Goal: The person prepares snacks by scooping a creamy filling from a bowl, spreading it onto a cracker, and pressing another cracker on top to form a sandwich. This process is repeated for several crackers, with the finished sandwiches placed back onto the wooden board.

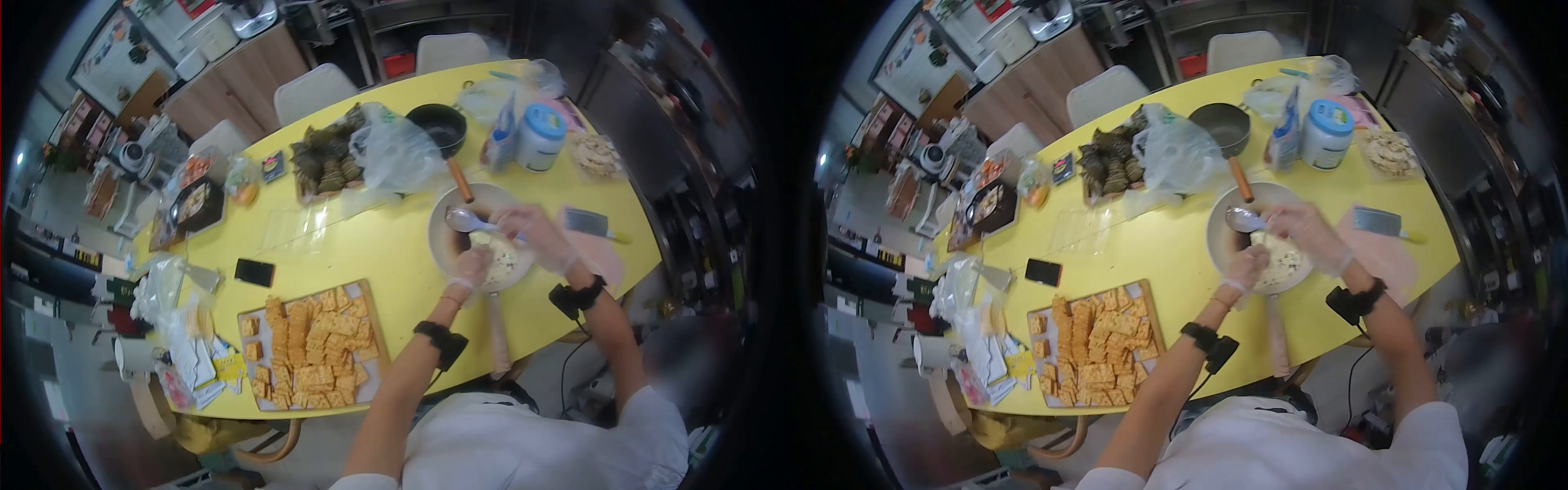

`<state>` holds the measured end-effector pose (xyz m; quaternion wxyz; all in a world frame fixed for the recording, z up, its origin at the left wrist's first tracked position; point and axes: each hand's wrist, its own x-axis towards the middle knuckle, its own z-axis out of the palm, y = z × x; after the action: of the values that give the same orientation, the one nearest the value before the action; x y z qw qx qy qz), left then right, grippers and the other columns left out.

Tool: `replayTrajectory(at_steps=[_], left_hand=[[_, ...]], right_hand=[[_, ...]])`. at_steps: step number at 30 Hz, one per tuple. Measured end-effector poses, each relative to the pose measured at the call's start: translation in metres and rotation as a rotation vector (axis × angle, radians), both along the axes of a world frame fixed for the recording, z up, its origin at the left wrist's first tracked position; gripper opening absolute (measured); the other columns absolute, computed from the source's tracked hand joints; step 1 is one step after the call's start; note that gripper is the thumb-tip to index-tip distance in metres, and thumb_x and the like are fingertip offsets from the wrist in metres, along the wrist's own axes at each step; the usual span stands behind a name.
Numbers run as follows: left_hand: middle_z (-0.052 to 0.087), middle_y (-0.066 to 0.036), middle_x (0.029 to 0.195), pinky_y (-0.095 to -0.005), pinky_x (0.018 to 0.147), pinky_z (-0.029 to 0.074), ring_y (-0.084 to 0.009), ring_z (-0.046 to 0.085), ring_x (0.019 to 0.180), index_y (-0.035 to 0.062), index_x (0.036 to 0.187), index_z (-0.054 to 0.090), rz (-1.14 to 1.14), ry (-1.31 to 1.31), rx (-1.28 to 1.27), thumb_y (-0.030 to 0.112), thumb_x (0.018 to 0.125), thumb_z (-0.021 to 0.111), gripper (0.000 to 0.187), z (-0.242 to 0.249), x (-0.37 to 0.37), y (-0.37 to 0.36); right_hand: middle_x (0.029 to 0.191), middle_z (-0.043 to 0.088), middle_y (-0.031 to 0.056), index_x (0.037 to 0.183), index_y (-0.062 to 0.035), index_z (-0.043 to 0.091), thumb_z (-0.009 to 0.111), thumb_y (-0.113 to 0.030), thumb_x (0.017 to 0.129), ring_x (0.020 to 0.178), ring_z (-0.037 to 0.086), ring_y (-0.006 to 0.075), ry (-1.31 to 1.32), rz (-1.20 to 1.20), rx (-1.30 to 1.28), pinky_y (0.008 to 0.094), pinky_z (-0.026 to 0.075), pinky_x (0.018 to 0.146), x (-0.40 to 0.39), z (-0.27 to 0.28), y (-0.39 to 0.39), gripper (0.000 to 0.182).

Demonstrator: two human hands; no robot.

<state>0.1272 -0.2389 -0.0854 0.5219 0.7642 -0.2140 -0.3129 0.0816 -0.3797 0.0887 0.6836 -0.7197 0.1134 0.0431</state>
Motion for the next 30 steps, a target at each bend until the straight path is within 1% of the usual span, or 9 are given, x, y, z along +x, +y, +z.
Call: replayTrajectory(at_steps=[2, 4, 6, 10, 12, 14, 18, 28, 30], left_hand=[[0.063, -0.015, 0.091, -0.0394, 0.060, 0.048, -0.0290, 0.060, 0.070, 0.0054, 0.112, 0.056, 0.098, -0.221, -0.051, 0.022, 0.088, 0.056, 0.029, -0.014, -0.008, -0.009], [0.061, -0.023, 0.100, -0.0458, 0.060, 0.048, -0.0374, 0.061, 0.071, 0.0071, 0.130, 0.045, 0.336, -0.938, -0.245, 0.015, 0.086, 0.056, 0.046, -0.012, -0.020, -0.012], [0.052, -0.020, 0.127, -0.0467, 0.071, 0.049, -0.0368, 0.063, 0.078, 0.0138, 0.141, 0.033, 0.192, -0.517, 0.189, 0.014, 0.075, 0.067, 0.073, 0.071, -0.025, 0.010], [0.056, -0.019, 0.123, -0.0461, 0.076, 0.049, -0.0351, 0.063, 0.089, 0.0084, 0.137, 0.037, 0.072, -0.457, 0.449, 0.018, 0.076, 0.068, 0.070, 0.089, -0.007, 0.076], [0.060, -0.018, 0.115, -0.0447, 0.082, 0.047, -0.0342, 0.060, 0.098, 0.0072, 0.129, 0.048, 0.382, -0.693, 0.278, 0.022, 0.077, 0.068, 0.058, 0.051, -0.013, 0.143], [0.062, -0.018, 0.106, -0.0417, 0.088, 0.045, -0.0336, 0.057, 0.099, 0.0037, 0.119, 0.057, 0.532, -0.698, 0.608, 0.028, 0.078, 0.069, 0.049, 0.032, -0.018, 0.215], [0.058, -0.019, 0.112, -0.0433, 0.083, 0.046, -0.0341, 0.053, 0.103, 0.0063, 0.119, 0.054, 0.381, -0.557, 0.912, 0.035, 0.079, 0.066, 0.051, 0.031, -0.042, 0.283], [0.061, -0.018, 0.103, -0.0369, 0.067, 0.050, -0.0272, 0.062, 0.085, 0.0053, 0.125, 0.050, 0.277, -0.458, 0.866, 0.025, 0.087, 0.059, 0.044, 0.024, -0.039, 0.305], [0.061, -0.015, 0.104, -0.0343, 0.062, 0.051, -0.0224, 0.062, 0.080, 0.0053, 0.125, 0.051, 0.524, -0.330, 0.450, 0.019, 0.088, 0.059, 0.040, 0.037, -0.043, 0.292]], right_hand=[[0.085, 0.056, -0.0007, 0.098, -0.0017, 0.062, 0.055, -0.014, 0.085, 0.078, 0.053, 0.0104, -0.463, -0.189, 0.263, 0.0238, 0.043, 0.075, -0.003, 0.023, 0.000, 0.019], [0.087, 0.053, -0.0002, 0.105, -0.0029, 0.056, 0.054, -0.018, 0.088, 0.081, 0.050, 0.0099, -0.521, -0.289, 0.367, 0.0242, 0.042, 0.076, 0.002, 0.039, -0.020, 0.022], [0.088, 0.054, 0.0000, 0.106, -0.0048, 0.055, 0.052, -0.020, 0.090, 0.078, 0.050, 0.0096, -0.525, -0.226, 0.454, 0.0255, 0.042, 0.074, 0.005, 0.039, -0.040, 0.022], [0.090, 0.054, 0.0017, 0.103, -0.0081, 0.056, 0.053, -0.019, 0.090, 0.076, 0.051, 0.0112, -0.125, -0.145, 0.274, 0.0265, 0.043, 0.073, -0.002, -0.060, -0.049, 0.017], [0.093, 0.055, 0.0032, 0.102, -0.0082, 0.056, 0.053, -0.020, 0.091, 0.080, 0.053, 0.0128, 0.175, -0.139, 0.226, 0.0269, 0.045, 0.072, -0.025, -0.098, -0.031, 0.016], [0.096, 0.056, 0.0043, 0.102, -0.0067, 0.055, 0.052, -0.020, 0.092, 0.084, 0.055, 0.0146, 0.243, -0.171, 0.297, 0.0278, 0.047, 0.072, -0.041, -0.124, -0.008, 0.017], [0.100, 0.056, 0.0059, 0.106, -0.0033, 0.054, 0.051, -0.018, 0.093, 0.088, 0.057, 0.0187, 0.189, -0.157, 0.579, 0.0304, 0.048, 0.075, -0.049, -0.157, 0.011, 0.020], [0.125, 0.051, 0.0125, 0.109, 0.0010, 0.055, 0.046, -0.018, 0.095, 0.109, 0.055, 0.0343, 0.021, 0.185, 0.931, 0.0391, 0.044, 0.096, -0.039, -0.088, 0.106, 0.026], [0.126, 0.050, 0.0140, 0.111, 0.0019, 0.055, 0.046, -0.018, 0.095, 0.112, 0.054, 0.0360, -0.027, 0.202, 0.856, 0.0395, 0.043, 0.097, -0.044, -0.078, 0.125, 0.027]])
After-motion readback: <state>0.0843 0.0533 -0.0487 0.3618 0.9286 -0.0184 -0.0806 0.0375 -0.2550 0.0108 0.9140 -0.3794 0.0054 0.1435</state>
